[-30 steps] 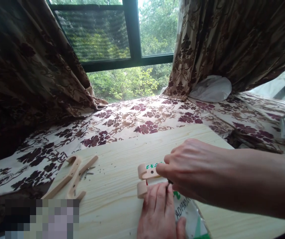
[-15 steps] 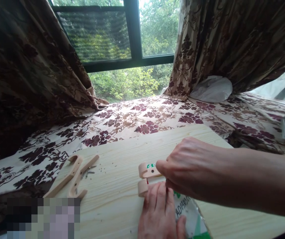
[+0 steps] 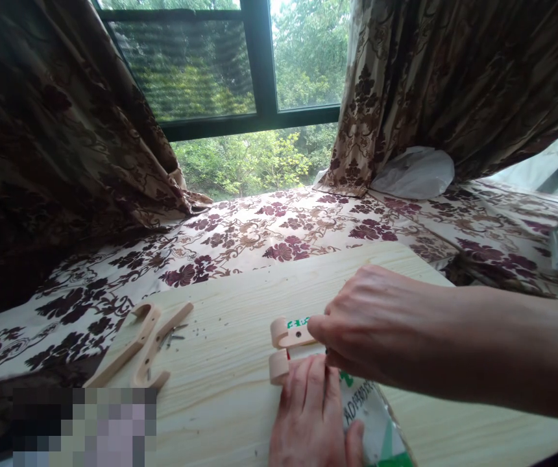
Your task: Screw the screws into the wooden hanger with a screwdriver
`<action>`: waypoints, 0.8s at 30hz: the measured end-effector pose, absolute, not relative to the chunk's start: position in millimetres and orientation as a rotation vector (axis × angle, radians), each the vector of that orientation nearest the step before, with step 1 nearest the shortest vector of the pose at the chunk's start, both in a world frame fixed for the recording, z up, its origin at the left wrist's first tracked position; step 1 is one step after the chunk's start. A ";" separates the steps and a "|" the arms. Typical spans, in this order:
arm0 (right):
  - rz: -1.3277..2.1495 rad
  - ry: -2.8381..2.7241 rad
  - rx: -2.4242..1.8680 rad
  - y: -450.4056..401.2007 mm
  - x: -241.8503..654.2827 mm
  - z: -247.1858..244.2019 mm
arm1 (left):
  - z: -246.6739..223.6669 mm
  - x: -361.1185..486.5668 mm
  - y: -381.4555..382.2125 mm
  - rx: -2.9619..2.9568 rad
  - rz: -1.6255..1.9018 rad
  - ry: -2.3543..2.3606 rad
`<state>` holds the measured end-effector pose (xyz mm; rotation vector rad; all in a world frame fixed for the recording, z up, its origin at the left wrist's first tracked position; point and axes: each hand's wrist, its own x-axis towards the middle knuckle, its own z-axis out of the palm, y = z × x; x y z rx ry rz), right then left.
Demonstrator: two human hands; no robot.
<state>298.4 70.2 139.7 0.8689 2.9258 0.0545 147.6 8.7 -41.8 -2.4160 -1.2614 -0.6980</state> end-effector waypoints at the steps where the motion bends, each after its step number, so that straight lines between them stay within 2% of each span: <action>1: 0.042 2.939 0.852 69.9 299.7 141.1 | -41.1 146.0 9.1 -2.423 -0.662 -1.230; 8: -0.036 2.962 0.713 70.0 297.5 143.0 | -40.6 141.3 11.2 -2.453 -0.577 -1.164; 14: 0.120 2.821 0.923 72.3 297.7 138.8 | -40.5 142.4 10.8 -2.438 -0.639 -1.159; 24: 0.001 2.955 0.748 70.2 295.7 137.6 | -38.9 141.5 10.3 -2.454 -0.578 -1.152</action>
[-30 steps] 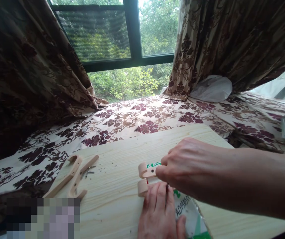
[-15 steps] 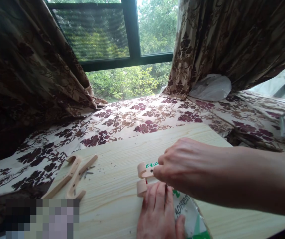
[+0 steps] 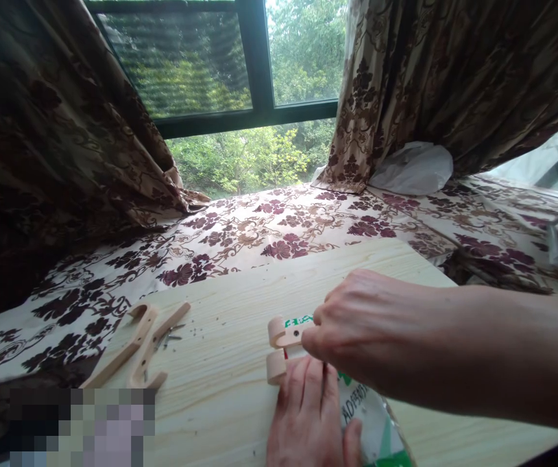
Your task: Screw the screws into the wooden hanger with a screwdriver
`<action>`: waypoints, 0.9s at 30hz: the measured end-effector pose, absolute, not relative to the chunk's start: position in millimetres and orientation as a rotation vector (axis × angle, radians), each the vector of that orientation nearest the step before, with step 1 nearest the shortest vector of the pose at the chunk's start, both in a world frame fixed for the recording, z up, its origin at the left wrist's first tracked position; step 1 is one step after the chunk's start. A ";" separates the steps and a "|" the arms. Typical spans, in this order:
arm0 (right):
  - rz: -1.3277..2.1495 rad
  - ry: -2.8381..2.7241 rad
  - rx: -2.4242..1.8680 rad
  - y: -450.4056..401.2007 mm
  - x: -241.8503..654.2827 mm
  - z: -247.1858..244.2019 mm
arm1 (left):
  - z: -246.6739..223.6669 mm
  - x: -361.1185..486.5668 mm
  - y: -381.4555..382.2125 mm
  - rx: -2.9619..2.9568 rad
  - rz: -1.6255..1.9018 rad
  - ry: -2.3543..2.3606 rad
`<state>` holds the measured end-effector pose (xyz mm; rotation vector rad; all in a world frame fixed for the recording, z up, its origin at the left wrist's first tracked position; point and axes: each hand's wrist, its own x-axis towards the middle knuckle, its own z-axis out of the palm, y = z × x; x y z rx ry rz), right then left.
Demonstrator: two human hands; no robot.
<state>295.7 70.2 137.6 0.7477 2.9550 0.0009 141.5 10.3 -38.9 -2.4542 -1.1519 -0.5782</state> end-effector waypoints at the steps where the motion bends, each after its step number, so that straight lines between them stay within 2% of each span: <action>1: 0.014 2.945 0.764 70.6 293.9 136.7 | -39.7 141.4 9.9 -2.463 -0.572 -1.165; 8: 0.100 2.978 0.785 69.7 300.0 136.1 | -41.0 141.6 9.8 -2.478 -0.594 -1.178; 14: -0.106 2.960 0.730 67.7 298.1 139.6 | -36.2 139.8 8.5 -2.492 -0.536 -1.191; 20: -0.004 2.927 0.779 72.2 296.7 137.5 | -41.8 140.5 9.2 -2.509 -0.574 -1.228; 27: -0.090 2.978 0.754 68.1 303.1 143.3 | -35.2 140.8 10.1 -2.467 -0.568 -1.162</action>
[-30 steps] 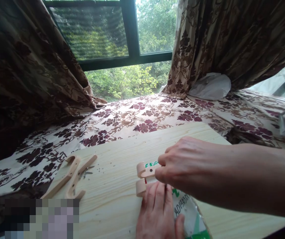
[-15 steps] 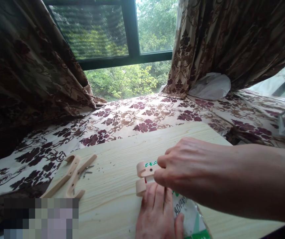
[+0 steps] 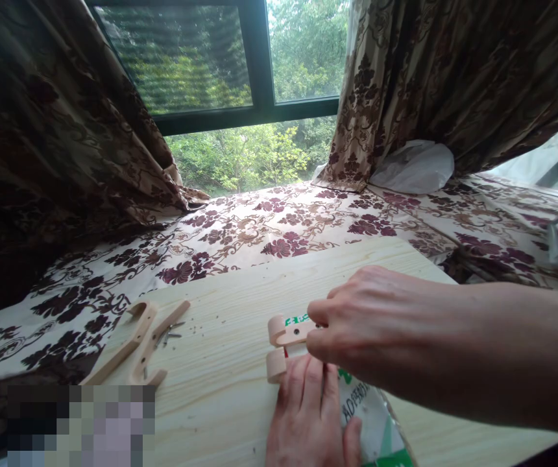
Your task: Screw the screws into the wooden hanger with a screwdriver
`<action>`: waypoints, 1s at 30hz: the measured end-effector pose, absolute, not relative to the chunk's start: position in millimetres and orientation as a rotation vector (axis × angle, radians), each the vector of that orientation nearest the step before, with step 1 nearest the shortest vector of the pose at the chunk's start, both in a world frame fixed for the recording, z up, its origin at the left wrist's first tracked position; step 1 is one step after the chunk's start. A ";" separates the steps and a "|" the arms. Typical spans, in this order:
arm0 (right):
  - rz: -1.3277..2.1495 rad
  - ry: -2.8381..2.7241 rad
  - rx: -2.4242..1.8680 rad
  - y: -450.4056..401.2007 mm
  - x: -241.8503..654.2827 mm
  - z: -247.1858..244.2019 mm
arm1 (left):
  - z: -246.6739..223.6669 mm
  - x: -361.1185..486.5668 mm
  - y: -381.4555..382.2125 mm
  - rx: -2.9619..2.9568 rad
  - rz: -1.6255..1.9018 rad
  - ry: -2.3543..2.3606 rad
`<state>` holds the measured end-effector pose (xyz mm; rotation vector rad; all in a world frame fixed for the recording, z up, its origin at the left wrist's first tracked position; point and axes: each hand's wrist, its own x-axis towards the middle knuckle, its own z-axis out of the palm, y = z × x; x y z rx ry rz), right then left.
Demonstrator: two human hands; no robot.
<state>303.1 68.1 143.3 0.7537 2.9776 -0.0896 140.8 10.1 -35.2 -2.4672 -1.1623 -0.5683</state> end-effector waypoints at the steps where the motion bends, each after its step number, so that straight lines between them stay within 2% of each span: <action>1: -0.091 2.987 0.736 68.6 302.5 142.3 | -34.9 140.7 9.8 -2.467 -0.565 -1.160; 10: 0.070 2.931 0.815 74.4 298.1 137.4 | -37.1 141.3 9.4 -2.491 -0.573 -1.173; 18: -0.042 2.970 0.762 70.4 297.5 138.7 | -35.6 141.5 8.0 -2.525 -0.549 -1.206; 24: 0.065 2.854 0.887 74.0 296.0 137.6 | -35.3 140.5 10.2 -2.485 -0.603 -1.171; 30: -0.022 3.012 0.729 69.2 296.3 138.2 | -35.4 139.9 6.7 -2.521 -0.536 -1.216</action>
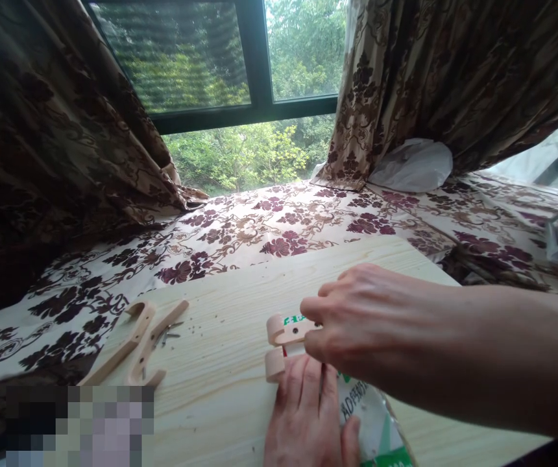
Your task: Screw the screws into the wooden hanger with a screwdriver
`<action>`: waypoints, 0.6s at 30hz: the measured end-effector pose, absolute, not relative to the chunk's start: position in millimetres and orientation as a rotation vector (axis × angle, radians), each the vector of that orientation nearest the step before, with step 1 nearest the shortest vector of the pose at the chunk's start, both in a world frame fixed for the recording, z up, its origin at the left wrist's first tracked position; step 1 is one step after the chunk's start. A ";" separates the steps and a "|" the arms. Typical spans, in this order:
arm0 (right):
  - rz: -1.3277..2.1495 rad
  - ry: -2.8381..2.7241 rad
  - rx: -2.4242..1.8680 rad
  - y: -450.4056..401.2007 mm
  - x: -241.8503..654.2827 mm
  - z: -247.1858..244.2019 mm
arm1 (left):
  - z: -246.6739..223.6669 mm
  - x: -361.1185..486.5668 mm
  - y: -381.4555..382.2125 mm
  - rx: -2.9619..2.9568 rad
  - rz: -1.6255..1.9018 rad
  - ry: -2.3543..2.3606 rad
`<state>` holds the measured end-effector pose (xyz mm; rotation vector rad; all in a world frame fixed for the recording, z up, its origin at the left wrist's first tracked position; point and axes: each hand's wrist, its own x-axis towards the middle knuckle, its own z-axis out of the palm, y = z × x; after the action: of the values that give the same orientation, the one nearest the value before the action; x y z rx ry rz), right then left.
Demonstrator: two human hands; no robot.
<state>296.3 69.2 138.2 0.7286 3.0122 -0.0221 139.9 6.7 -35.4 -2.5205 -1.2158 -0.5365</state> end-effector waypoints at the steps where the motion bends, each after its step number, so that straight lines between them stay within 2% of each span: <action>1: -0.040 3.041 0.713 69.4 294.6 137.1 | -35.4 139.6 6.6 -2.526 -0.531 -1.223; 7: -0.007 2.780 1.011 78.5 305.9 138.0 | -35.6 137.9 11.0 -2.514 -0.606 -1.139; 10: -0.085 2.849 1.265 77.0 333.8 135.5 | -36.3 138.6 11.7 -2.499 -0.601 -1.142; 13: -0.498 2.897 1.555 67.0 359.1 117.3 | -37.2 138.6 11.7 -2.467 -0.621 -1.133; 16: -1.008 2.997 1.764 53.6 370.8 83.8 | -38.0 136.5 12.0 -2.453 -0.599 -1.112; 18: -1.229 2.972 1.979 45.1 372.5 59.8 | -38.9 135.0 11.4 -2.467 -0.538 -1.117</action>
<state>372.5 45.1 59.8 1.9789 2.9725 -1.2291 135.0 11.4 -38.9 -2.4675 -1.1171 -0.5375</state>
